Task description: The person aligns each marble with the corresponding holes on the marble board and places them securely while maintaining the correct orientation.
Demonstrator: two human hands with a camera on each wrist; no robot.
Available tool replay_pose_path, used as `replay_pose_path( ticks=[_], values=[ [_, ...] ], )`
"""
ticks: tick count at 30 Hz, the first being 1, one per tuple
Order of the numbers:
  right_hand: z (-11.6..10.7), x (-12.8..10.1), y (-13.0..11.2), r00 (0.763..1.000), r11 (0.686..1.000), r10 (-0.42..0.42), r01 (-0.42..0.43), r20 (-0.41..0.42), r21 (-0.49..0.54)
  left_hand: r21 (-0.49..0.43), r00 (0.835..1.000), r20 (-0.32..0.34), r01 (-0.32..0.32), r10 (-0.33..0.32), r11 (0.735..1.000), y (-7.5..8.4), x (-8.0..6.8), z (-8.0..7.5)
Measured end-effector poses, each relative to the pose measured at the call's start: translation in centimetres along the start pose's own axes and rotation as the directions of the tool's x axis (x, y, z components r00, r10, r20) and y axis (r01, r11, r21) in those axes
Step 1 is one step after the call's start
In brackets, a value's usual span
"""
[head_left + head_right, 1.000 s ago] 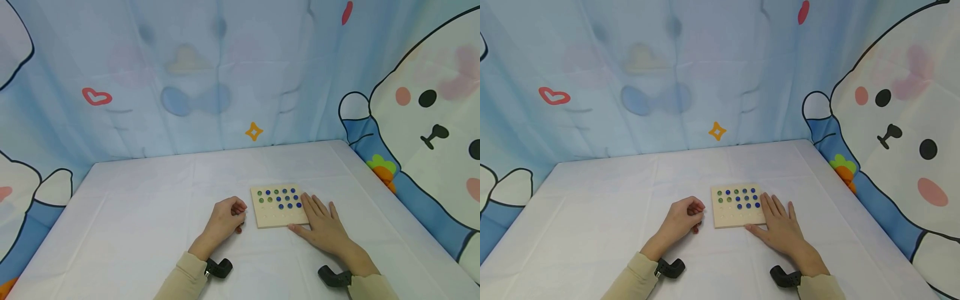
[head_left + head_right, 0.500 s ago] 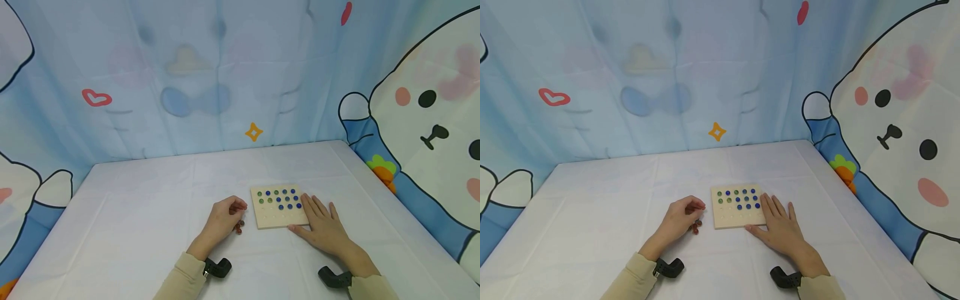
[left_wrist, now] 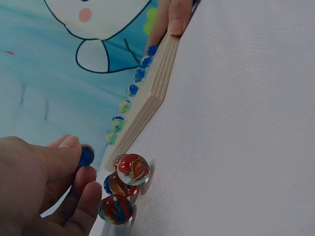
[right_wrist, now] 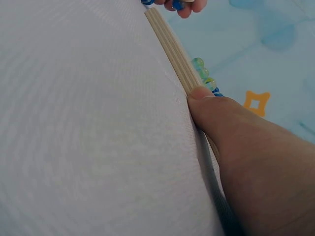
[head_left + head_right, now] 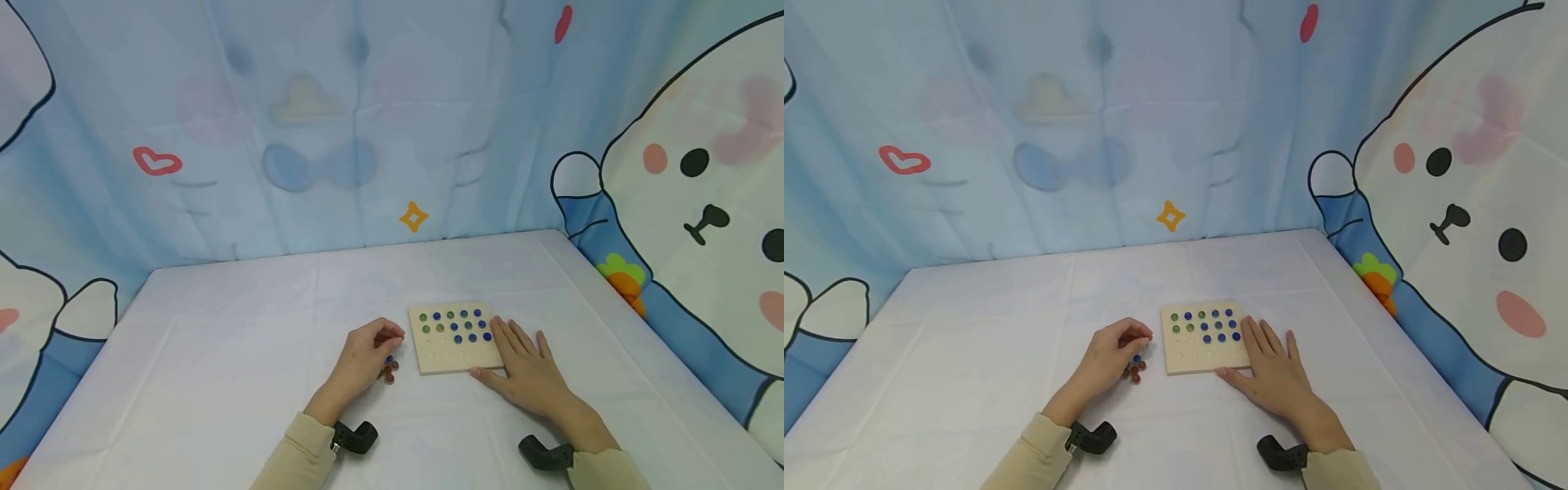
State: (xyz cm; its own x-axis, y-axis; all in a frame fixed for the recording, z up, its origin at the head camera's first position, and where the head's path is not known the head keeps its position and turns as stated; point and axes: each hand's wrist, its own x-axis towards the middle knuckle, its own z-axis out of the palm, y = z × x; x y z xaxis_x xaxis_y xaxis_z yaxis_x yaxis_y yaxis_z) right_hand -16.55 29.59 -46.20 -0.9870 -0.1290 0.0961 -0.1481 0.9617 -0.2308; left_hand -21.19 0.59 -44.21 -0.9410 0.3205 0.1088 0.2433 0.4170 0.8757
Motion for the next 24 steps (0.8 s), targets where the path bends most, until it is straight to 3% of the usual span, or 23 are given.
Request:
replay_pose_path(
  ticks=[7,11,24],
  values=[
    [0.03,-0.07,-0.02,1.0,1.0,-0.001,0.001,-0.007,0.012,-0.06,1.0,0.013,0.01,-0.01,0.998,0.22,0.06,-0.1],
    [0.16,-0.1,0.06,1.0,1.0,0.0,0.0,-0.005,0.014,-0.024,1.0,-0.006,-0.012,0.012,1.0,0.29,0.11,-0.13],
    [0.1,-0.03,0.03,1.0,1.0,-0.003,0.003,-0.017,0.007,-0.028,0.999,-0.007,-0.046,0.046,0.999,1.02,0.32,-0.02]
  ],
)
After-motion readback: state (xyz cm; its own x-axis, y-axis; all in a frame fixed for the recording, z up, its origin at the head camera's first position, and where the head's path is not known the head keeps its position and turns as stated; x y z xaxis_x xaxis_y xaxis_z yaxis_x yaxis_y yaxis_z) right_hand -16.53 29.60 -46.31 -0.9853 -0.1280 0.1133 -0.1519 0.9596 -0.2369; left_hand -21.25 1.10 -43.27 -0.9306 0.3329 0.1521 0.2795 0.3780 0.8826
